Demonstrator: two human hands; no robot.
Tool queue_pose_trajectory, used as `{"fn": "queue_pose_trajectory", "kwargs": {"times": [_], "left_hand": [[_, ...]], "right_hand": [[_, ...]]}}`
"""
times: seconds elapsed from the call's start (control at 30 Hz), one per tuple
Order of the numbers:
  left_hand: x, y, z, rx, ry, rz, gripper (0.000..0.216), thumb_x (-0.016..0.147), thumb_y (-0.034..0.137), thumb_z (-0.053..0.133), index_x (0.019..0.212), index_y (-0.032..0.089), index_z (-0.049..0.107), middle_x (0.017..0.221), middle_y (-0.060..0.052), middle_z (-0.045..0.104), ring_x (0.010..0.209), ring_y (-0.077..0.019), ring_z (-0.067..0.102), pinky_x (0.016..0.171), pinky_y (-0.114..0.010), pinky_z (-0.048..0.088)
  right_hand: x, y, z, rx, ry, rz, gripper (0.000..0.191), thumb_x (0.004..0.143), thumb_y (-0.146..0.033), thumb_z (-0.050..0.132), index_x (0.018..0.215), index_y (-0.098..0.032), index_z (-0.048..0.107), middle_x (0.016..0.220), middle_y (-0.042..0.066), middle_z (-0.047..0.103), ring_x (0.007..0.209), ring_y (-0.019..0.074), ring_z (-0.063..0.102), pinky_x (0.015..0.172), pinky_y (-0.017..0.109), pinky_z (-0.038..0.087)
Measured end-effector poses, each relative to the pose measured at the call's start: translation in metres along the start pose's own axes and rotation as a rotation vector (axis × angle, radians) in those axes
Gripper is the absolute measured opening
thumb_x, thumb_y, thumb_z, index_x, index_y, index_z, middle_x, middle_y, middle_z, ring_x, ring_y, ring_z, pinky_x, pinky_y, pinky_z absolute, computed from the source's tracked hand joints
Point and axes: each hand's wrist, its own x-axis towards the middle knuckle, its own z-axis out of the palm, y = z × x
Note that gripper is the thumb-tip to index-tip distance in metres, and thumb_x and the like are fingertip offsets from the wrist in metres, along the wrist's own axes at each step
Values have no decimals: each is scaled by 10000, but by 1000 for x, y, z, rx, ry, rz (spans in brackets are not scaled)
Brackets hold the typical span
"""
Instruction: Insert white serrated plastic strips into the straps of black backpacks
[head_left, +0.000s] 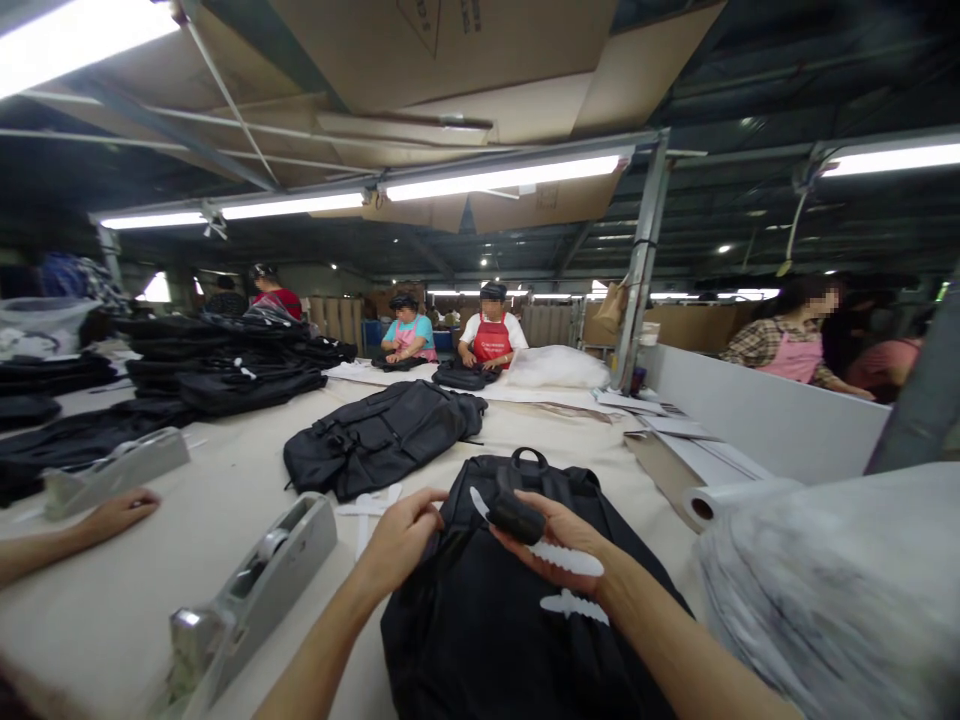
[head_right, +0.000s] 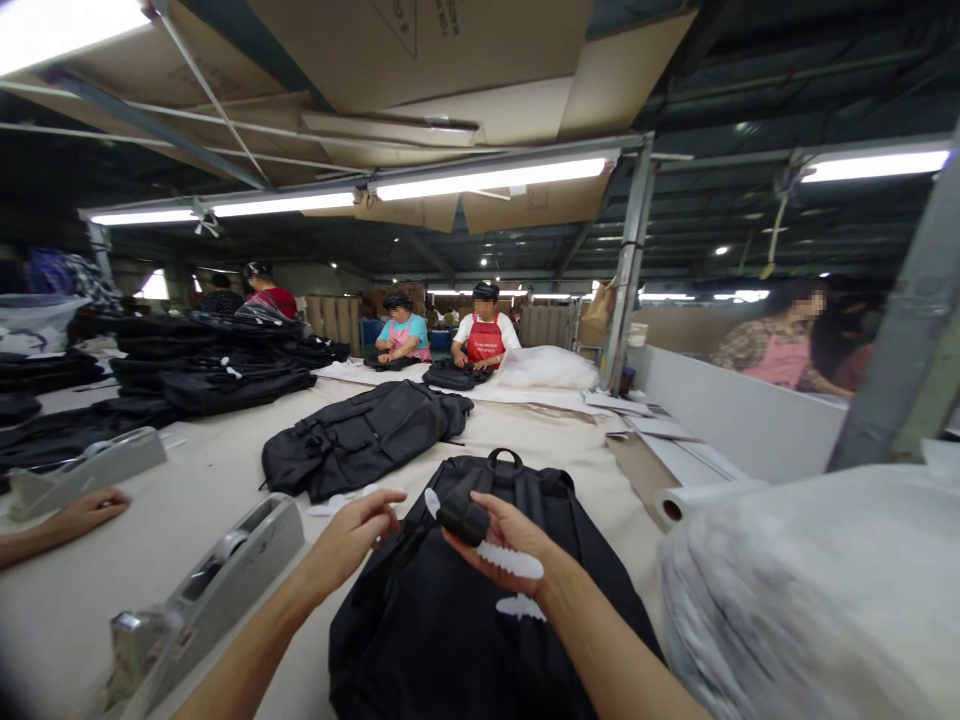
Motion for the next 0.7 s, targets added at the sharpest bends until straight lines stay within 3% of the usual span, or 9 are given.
{"fn": "queue_pose_trajectory", "kwargs": {"times": [0.07, 0.13, 0.27, 0.33, 0.4, 0.47, 0.53, 0.6, 0.7], "left_hand": [[-10, -6, -2, 44, -102, 50, 442, 770, 317, 432, 1145, 158, 605, 1089, -62, 613, 1029, -194, 553, 922, -280, 430], [-21, -13, 3, 61, -192, 42, 532, 738, 332, 537, 1248, 179, 540, 1248, -64, 534, 1149, -218, 486, 1012, -303, 371], [-30, -26, 20, 127, 22, 97, 658, 668, 186, 551, 1311, 171, 409, 1291, -78, 475, 1190, -210, 431, 1053, -324, 310], [-29, -30, 23, 76, 117, 134, 526, 699, 158, 455, 1224, 167, 432, 1160, -70, 534, 1076, -183, 489, 979, -310, 363], [-26, -31, 21, -33, 95, 134, 347, 715, 174, 412, 1055, 163, 485, 956, -39, 562, 896, -158, 524, 822, -264, 424], [-23, -29, 16, -172, 11, 70, 182, 731, 236, 426, 877, 155, 497, 793, -11, 534, 756, -137, 509, 669, -217, 417], [-21, -25, 12, -338, -71, -39, 195, 739, 333, 480, 792, 146, 501, 730, -1, 527, 708, -130, 510, 614, -201, 406], [-20, -20, 9, -504, -139, -155, 256, 688, 368, 555, 796, 137, 531, 716, 0, 554, 681, -134, 530, 617, -212, 426], [-20, -12, 12, -628, -251, -254, 309, 632, 353, 592, 828, 115, 582, 675, -20, 585, 602, -143, 539, 580, -229, 431]], "right_hand": [[-6, -6, 4, -21, -65, 56, 311, 933, -386, 456, 1068, -122, 549, 894, 101, 644, 793, 154, 630, 664, 242, 547], [-13, -9, 7, -77, -140, 119, 500, 920, -567, 391, 1130, -134, 529, 899, 131, 629, 759, 165, 626, 516, 181, 500], [-29, -16, 10, -245, -325, 106, 720, 806, -732, 442, 1324, -233, 394, 949, 129, 597, 575, 74, 532, 359, 65, 288], [-34, -22, 10, -438, -354, 78, 746, 787, -661, 560, 1379, -280, 312, 851, 64, 589, 446, 20, 390, 335, 65, 198], [-37, -27, 9, -666, -281, 34, 664, 768, -537, 652, 1311, -262, 387, 735, 3, 550, 404, 8, 307, 336, 80, 159], [-35, -27, 9, -854, -160, -1, 430, 701, -369, 706, 1054, -202, 526, 678, -18, 516, 408, 13, 307, 334, 96, 131], [-32, -21, 11, -971, -81, 11, 259, 619, -252, 680, 806, -163, 524, 630, -23, 490, 408, 24, 317, 321, 114, 117], [-29, -10, 16, -979, -102, 5, 225, 571, -183, 644, 761, -153, 527, 646, -24, 490, 412, 24, 329, 319, 123, 122], [-25, 10, 29, -734, -272, -114, 384, 550, -125, 673, 906, -187, 547, 792, -29, 504, 506, 33, 433, 353, 113, 158]]}}
